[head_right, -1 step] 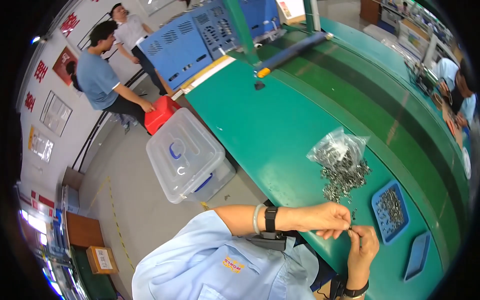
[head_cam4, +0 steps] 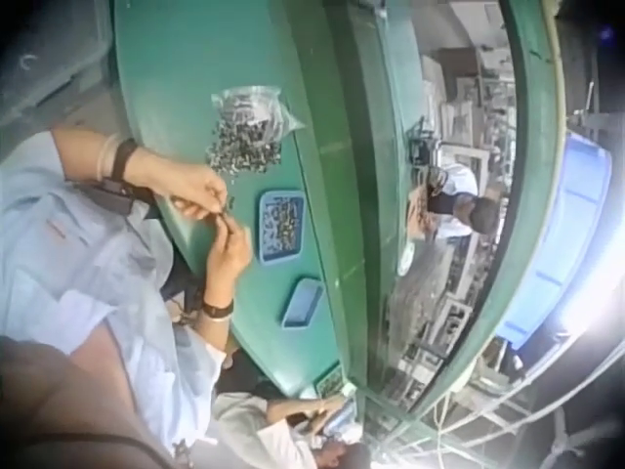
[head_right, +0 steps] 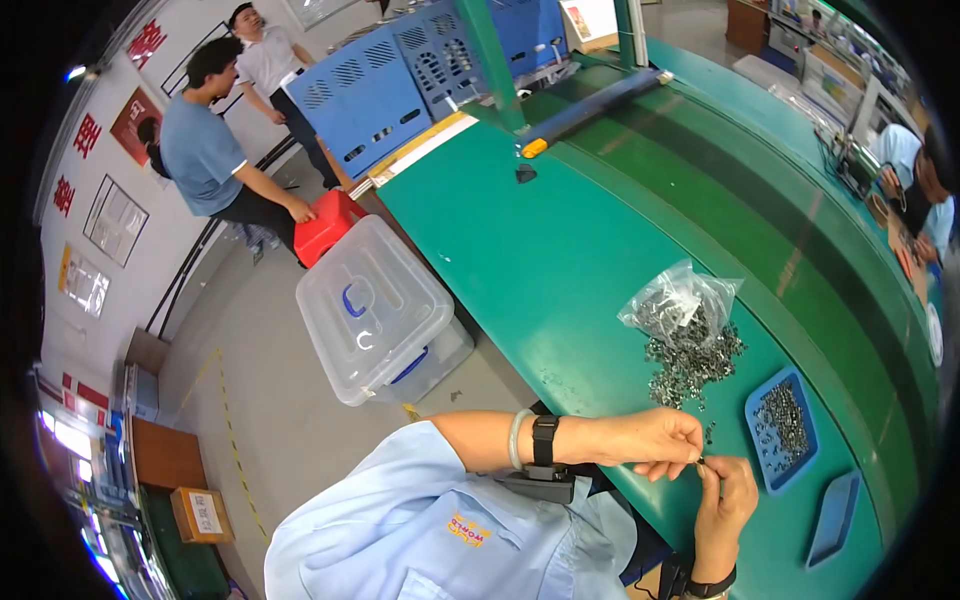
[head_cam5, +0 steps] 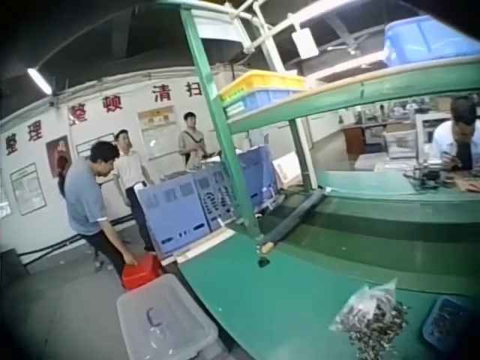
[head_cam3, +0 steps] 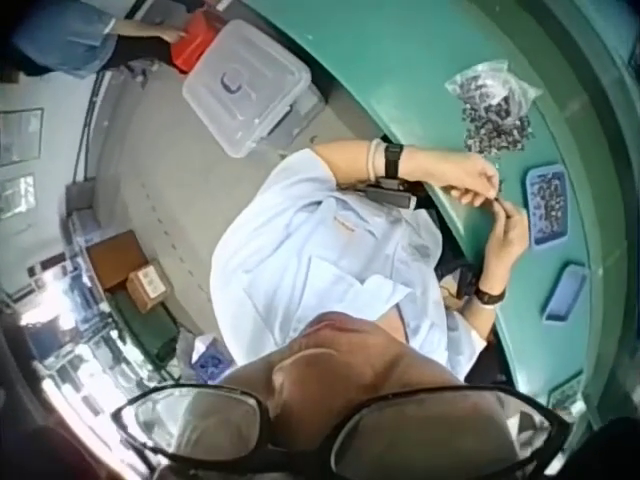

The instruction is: The person picks up a small metal component from a pile by hand, inspects it, and then places it into a blue tray, repeating this process for several more components.

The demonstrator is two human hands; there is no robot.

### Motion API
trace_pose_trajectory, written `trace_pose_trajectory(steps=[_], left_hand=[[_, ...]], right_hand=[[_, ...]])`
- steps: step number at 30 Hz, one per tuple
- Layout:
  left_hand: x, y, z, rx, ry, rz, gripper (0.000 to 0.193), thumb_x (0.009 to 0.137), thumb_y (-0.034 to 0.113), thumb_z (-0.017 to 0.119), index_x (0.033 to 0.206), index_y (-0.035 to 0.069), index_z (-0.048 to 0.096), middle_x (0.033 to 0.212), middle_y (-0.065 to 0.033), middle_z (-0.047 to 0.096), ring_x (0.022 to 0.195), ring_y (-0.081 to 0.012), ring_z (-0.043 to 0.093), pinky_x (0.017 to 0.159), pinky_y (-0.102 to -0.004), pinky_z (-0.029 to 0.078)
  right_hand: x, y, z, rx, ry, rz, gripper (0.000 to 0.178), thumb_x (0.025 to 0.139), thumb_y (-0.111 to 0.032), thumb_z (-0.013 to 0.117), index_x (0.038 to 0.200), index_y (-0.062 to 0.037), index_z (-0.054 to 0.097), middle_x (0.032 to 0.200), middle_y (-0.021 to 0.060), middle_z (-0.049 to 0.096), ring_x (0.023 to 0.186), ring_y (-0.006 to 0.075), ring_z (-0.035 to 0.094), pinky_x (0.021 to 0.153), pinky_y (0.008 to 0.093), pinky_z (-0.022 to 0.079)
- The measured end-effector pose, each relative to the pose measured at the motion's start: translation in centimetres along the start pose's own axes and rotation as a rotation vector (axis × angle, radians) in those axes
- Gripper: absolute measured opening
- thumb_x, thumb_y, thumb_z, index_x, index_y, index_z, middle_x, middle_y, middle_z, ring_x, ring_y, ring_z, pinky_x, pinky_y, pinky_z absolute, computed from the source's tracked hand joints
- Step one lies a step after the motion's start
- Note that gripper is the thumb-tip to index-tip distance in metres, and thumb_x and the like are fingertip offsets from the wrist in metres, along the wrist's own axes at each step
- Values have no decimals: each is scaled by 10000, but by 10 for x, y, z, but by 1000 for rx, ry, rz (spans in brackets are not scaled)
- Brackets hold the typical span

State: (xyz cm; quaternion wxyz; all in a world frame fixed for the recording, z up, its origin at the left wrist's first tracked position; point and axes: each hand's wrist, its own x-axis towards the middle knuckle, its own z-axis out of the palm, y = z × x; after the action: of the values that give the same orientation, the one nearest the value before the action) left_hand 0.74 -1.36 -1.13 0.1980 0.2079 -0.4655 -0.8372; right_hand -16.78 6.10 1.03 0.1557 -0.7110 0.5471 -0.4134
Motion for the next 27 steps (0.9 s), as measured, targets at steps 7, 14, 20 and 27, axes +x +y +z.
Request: trace_pose_trajectory(steps=[7,14,20,27], left_hand=[[5,0,-11,421,255,191,132,869,147,563,909,24,535,664,-42,583,539,-118,547,462,-255,417],[7,-8,-13,783,414,646,158,859,131,575,945,7,529,743,-67,584,588,-153,546,550,-318,458],[-11,5,9,272,100,174,176,936,206,533,953,31,530,761,-40,584,528,-89,519,465,-232,420],[-23,10,5,42,13,32,230,963,276,501,913,52,521,705,-16,579,479,-40,508,393,-172,359]], right_hand=[[-6,18,-6,-72,45,69,102,771,67,621,825,3,563,775,113,561,698,243,555,625,319,454],[-10,9,-1,-46,30,83,89,783,49,626,815,8,554,755,88,532,666,189,527,592,285,427],[-5,-22,-2,57,69,49,121,760,31,651,815,-8,551,759,101,559,662,238,542,580,321,433],[1,-36,6,-73,41,-70,141,743,37,658,793,-16,537,748,96,557,661,253,541,569,337,426]])
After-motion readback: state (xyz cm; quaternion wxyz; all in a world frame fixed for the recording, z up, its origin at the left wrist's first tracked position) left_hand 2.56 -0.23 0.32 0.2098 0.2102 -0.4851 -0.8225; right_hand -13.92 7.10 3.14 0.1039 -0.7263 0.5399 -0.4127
